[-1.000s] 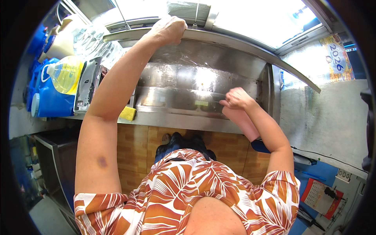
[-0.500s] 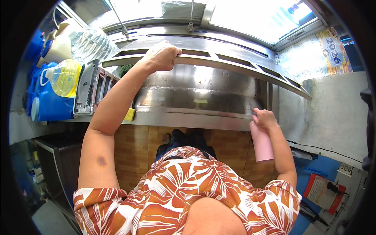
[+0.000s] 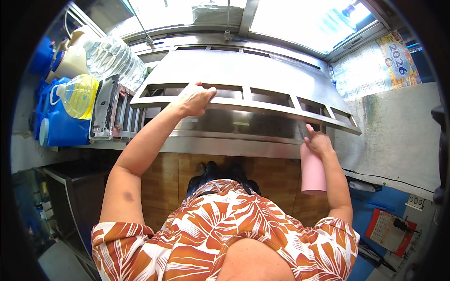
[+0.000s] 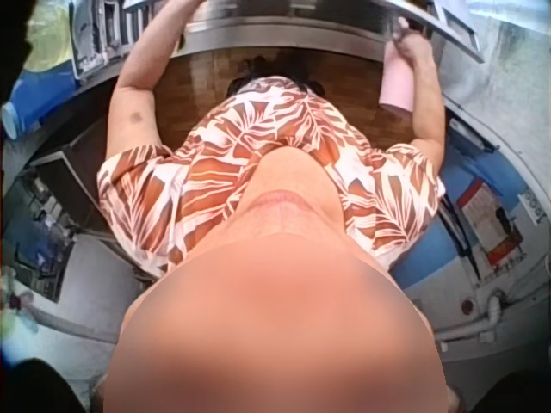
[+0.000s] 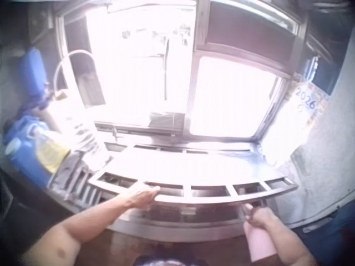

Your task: The person scrubs a stainless steel counter with a yellow sponge, then wipes the counter and a window with a green cloth. They rinse the cloth in a sink and continue wiping the counter and window. The person receives two blue water jugs from a man outside and places them on the floor.

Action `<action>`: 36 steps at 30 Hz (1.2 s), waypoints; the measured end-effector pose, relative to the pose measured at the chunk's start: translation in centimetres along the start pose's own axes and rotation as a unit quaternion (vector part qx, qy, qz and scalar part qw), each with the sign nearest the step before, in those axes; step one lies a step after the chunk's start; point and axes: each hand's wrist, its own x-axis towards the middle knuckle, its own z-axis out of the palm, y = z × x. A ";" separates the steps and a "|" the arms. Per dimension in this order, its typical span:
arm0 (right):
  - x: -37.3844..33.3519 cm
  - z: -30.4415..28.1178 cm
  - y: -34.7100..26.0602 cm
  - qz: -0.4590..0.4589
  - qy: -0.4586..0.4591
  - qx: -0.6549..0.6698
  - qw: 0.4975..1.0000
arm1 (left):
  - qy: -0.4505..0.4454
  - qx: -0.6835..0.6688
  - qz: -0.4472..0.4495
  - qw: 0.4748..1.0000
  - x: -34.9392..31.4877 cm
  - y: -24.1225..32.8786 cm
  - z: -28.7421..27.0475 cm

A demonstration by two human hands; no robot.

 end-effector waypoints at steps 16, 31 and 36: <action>1.2 7.0 -1.0 0.028 -0.053 -0.009 0.998 | -0.071 -0.043 0.000 0.997 -2.1 0.9 10.5; 3.8 11.3 -0.6 0.008 -0.107 0.015 0.994 | -0.139 -0.023 -0.017 0.990 -0.6 2.1 15.1; 3.7 11.4 -0.8 0.001 -0.107 0.042 0.993 | -0.145 -0.023 -0.009 0.989 -0.6 2.1 16.2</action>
